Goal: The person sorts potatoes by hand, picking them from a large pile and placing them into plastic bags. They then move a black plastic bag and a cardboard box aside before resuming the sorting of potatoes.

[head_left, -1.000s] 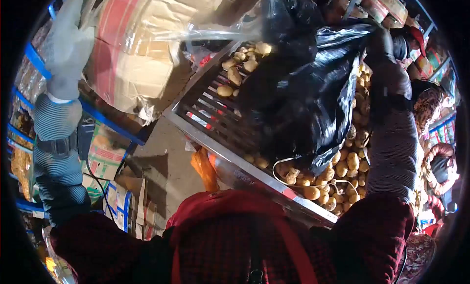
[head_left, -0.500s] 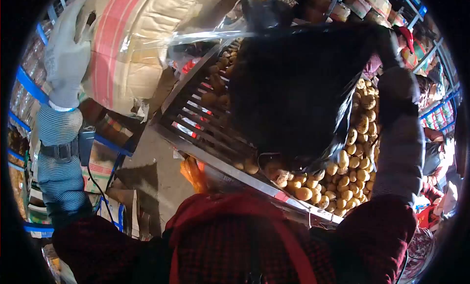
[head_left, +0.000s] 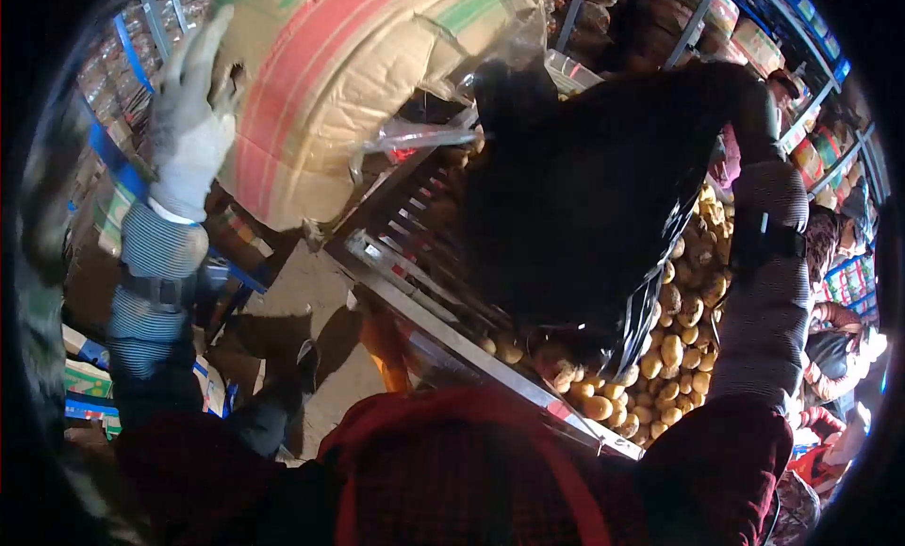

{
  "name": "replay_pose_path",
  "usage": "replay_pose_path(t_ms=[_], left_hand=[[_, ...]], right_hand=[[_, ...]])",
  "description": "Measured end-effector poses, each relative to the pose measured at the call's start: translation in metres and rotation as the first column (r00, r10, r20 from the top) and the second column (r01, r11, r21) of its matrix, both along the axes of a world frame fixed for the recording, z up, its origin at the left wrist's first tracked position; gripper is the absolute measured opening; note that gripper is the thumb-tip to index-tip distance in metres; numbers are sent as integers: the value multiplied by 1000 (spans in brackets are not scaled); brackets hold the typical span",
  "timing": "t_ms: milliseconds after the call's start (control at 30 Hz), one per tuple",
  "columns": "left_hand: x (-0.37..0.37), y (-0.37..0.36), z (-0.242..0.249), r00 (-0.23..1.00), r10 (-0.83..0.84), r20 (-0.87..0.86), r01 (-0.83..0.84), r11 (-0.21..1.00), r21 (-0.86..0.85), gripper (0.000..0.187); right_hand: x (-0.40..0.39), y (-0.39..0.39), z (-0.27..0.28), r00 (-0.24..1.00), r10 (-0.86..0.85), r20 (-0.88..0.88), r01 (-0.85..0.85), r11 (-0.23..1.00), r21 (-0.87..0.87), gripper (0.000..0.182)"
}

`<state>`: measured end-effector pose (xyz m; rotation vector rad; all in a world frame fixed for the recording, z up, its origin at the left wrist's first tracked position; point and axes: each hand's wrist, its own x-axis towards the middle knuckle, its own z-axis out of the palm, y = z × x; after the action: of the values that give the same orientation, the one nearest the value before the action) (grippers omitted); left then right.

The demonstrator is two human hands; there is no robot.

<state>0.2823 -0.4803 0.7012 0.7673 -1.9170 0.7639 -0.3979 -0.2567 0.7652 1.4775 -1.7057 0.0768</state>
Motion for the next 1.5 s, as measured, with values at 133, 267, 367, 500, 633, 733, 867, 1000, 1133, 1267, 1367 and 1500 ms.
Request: replay_pose_path(t_ms=[133, 267, 367, 500, 633, 733, 867, 1000, 1133, 1267, 1367, 1500], left_hand=[[5, -13, -23, 997, -42, -64, 47, 995, 91, 63], [11, -45, -38, 999, 29, 13, -29, 999, -28, 56], [5, -49, -53, 987, -160, -1, 153, 945, 289, 47], [-59, 37, -53, 878, -425, -222, 460, 877, 141, 41], [-114, 110, -61, 630, -770, 101, 724, 630, 281, 52], [-153, 142, -90, 464, -782, 415, 749, 597, 287, 70], [-206, 147, -131, 377, -877, 298, 723, 480, 497, 74], [-262, 132, -169, 383, -802, 459, 716, 572, 401, 72], [-294, 100, -212, 302, -876, 376, 748, 462, 477, 42], [-288, 58, -160, 594, -730, 338, 670, 681, 294, 39], [-306, 6, -123, 820, -543, 184, 438, 800, 409, 38], [-336, -40, -125, 940, -330, 93, 217, 783, 582, 40]], right_hand=[[-9, -28, -19, 737, 456, 499, -363, 890, -276, 33], [43, -34, -80, 814, 70, 576, -81, 997, -7, 35], [82, -32, -35, 730, 340, 592, -297, 939, -174, 34], [156, -22, -22, 276, 365, 889, -496, 846, -193, 36], [201, -18, -56, -23, 229, 973, -579, 790, -200, 40], [207, 8, -69, -264, 163, 951, -502, 819, -279, 44], [201, 73, -76, 272, 324, 906, -496, 854, -156, 27], [228, 154, -123, 31, 367, 930, -149, 922, -359, 40], [261, 211, -172, -68, 435, 898, 125, 897, -424, 36], [280, 258, -233, -63, 420, 905, 391, 845, -365, 42], [311, 261, -242, -256, 495, 831, 550, 781, -296, 43], [325, 262, -280, -162, 537, 828, 563, 739, -369, 34]])
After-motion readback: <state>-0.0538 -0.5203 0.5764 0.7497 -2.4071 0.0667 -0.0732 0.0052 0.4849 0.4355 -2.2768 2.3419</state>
